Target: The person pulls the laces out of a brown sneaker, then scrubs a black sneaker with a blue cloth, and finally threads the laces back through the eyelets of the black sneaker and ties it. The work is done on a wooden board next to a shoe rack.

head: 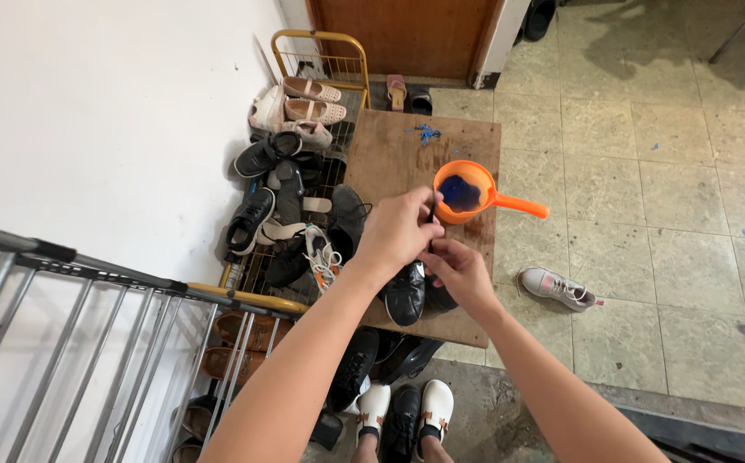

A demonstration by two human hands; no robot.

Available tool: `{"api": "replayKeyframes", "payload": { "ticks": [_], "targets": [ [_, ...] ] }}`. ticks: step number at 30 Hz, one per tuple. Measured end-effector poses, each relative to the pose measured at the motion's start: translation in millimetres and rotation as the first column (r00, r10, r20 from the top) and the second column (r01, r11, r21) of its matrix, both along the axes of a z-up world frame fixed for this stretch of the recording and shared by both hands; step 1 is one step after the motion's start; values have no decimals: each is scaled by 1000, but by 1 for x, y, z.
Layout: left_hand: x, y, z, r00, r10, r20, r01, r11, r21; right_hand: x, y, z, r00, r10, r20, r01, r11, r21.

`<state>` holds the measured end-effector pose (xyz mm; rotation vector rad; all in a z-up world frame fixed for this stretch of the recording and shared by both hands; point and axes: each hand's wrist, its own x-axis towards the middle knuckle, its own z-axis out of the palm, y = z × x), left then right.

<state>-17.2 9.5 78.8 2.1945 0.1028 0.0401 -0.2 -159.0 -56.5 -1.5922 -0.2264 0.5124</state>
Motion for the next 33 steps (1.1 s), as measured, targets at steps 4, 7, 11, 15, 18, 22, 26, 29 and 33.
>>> {"api": "replayKeyframes", "payload": {
  "ticks": [4, 7, 11, 15, 18, 22, 26, 29, 33],
  "targets": [
    [-3, 0, 21, 982, 52, 183, -47, 998, -29, -3, -9, 31, 992, 19, 122, -7, 995, -98],
    [-4, -2, 36, 996, 67, 59, -69, 997, 28, -5, -10, 50, 945, 46, 325, 8, 987, -162],
    [-2, -7, 51, 1000, 15, -2, -15, 1000, -9, -1, -7, 67, 971, 23, 240, -33, 999, 38],
    [2, -6, 53, 995, -40, -96, 27, 990, -136, 6, -6, 76, 994, 5, 112, -38, 955, 295],
    [10, -1, 48, 984, -172, 41, 176, 978, -113, 10, -11, 81, 987, 0, 162, -44, 963, 267],
    [17, 3, 38, 962, -272, -34, 270, 960, -69, 13, -21, 84, 967, -12, 254, -17, 994, 112],
    [18, 0, 29, 935, -302, 185, 255, 936, 242, 13, -30, 82, 969, 28, 247, -46, 997, 66],
    [25, -1, 8, 953, -269, 140, 236, 948, 215, 16, -39, 73, 973, 3, 229, 2, 1000, -25],
    [45, 12, -69, 987, -95, -133, 59, 966, -253, 30, -47, 44, 961, -103, 258, 156, 969, -194]
  ]
}}
